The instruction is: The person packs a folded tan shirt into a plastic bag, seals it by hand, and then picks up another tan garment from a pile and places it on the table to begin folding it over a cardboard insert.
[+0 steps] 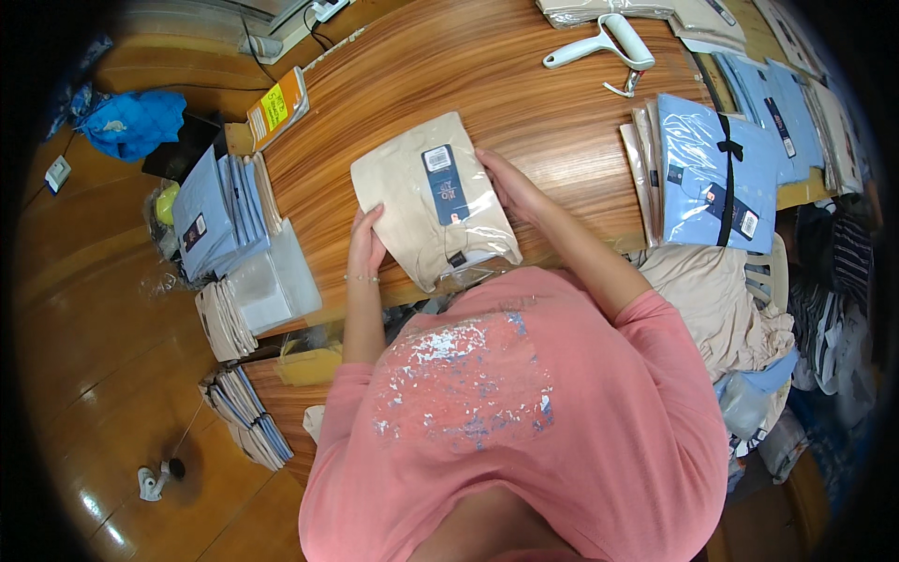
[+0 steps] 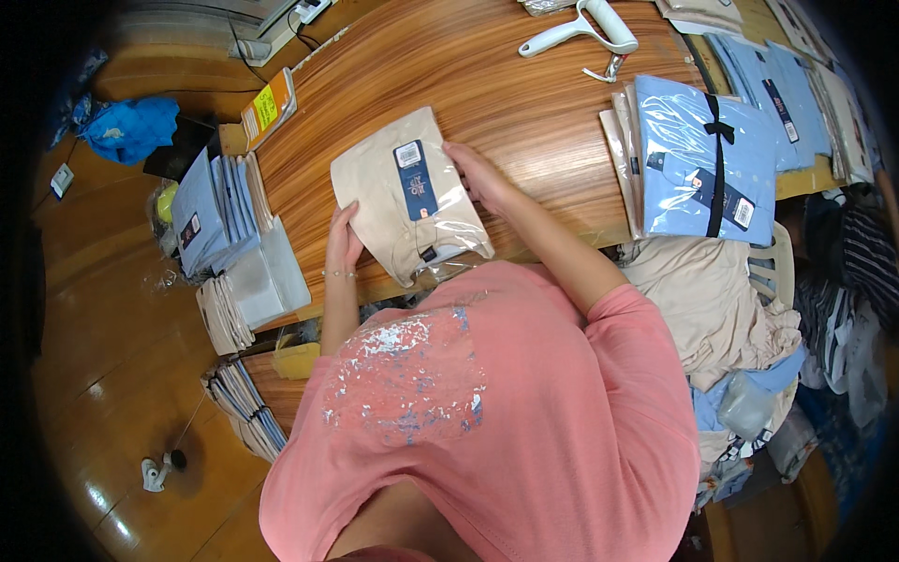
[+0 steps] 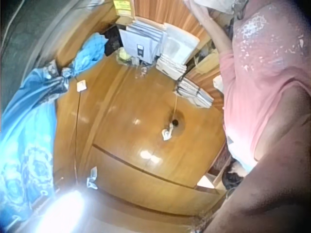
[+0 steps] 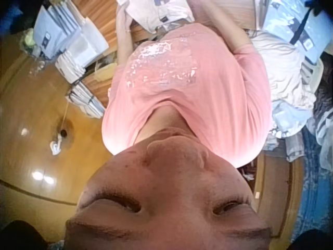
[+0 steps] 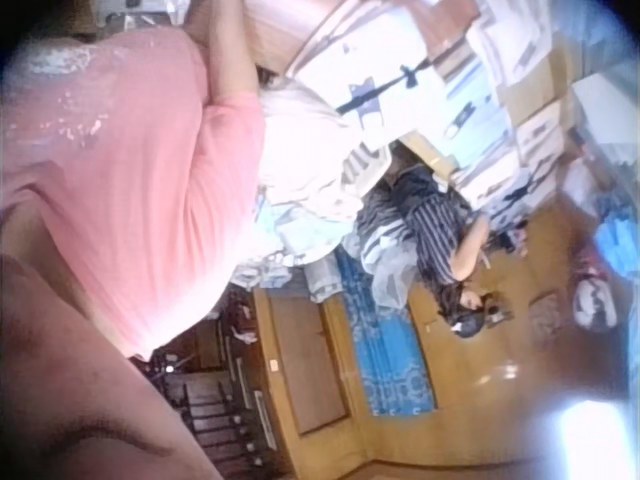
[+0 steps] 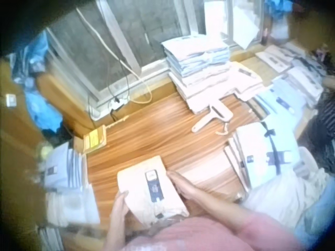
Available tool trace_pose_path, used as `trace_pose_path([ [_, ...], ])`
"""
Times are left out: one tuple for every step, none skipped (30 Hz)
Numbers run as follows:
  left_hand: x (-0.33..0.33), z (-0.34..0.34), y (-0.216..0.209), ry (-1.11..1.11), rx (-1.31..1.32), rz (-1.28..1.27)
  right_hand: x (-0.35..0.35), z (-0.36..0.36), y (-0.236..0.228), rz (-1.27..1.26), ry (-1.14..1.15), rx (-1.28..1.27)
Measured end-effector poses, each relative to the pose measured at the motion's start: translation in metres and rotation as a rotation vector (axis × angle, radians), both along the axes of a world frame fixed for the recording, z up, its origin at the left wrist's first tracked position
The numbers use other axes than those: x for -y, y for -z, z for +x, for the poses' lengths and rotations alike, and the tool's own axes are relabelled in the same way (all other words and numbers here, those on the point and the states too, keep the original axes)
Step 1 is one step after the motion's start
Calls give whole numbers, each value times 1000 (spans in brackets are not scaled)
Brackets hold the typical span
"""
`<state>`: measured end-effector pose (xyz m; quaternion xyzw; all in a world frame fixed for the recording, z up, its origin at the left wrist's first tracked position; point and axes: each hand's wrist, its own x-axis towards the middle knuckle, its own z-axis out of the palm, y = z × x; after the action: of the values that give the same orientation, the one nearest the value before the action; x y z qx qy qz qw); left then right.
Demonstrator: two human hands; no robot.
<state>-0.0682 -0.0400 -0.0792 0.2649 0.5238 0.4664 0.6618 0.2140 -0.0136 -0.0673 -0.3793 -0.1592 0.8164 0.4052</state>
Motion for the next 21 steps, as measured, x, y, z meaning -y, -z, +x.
trace_pose_path([
  [-1, -2, 0, -8, 77, -17, 0, -1, -8, 56, 5, 64],
  [-1, -4, 0, -17, 154, -34, -3, -2, -3, 122, -11, 23],
  [0, -1, -5, -29, 187, 0, -5, 3, -6, 130, -34, 31],
  [0, 4, -15, -42, 218, 31, -7, 8, -14, 135, -59, 36],
  [1, 8, -27, -55, 248, 63, -9, 11, -19, 141, -84, 42],
  [1, 11, -36, -66, 194, 66, -11, 13, -21, 199, -74, 52],
  [3, 12, -47, -84, 138, 66, -10, 13, -37, 234, -69, 96],
  [5, 13, -54, -101, 81, 64, -8, 14, -56, 269, -64, 139],
  [5, 12, -58, -73, 41, 115, -7, 13, -68, 306, -54, 184],
  [4, 8, -62, -45, 1, 165, -7, 10, -68, 371, -31, 220],
  [3, 7, -67, -17, -39, 215, -7, 11, -70, 402, -31, 241],
  [4, 8, -76, -40, -30, 232, -8, 12, -75, 434, -36, 258],
  [3, 9, -84, -33, -43, 267, -10, 14, -79, 467, -38, 276],
  [1, 11, -92, -25, -56, 303, -12, 15, -84, 493, -51, 280],
  [1, 12, -98, -19, -68, 338, -12, 17, -90, 519, -65, 284],
  [2, 11, -101, -28, -48, 355, -13, 18, -94, 545, -79, 289],
  [1, 9, -103, -27, -63, 372, -13, 17, -96, 573, -55, 287],
  [1, 8, -104, -26, -79, 390, -13, 15, -98, 603, -30, 285],
  [0, 8, -106, -25, -94, 408, -13, 15, -100, 632, -4, 282],
  [0, 9, -109, -13, -99, 425, -13, 16, -105, 652, -12, 315],
  [0, 10, -112, -2, -103, 442, -13, 17, -112, 673, -20, 348],
])
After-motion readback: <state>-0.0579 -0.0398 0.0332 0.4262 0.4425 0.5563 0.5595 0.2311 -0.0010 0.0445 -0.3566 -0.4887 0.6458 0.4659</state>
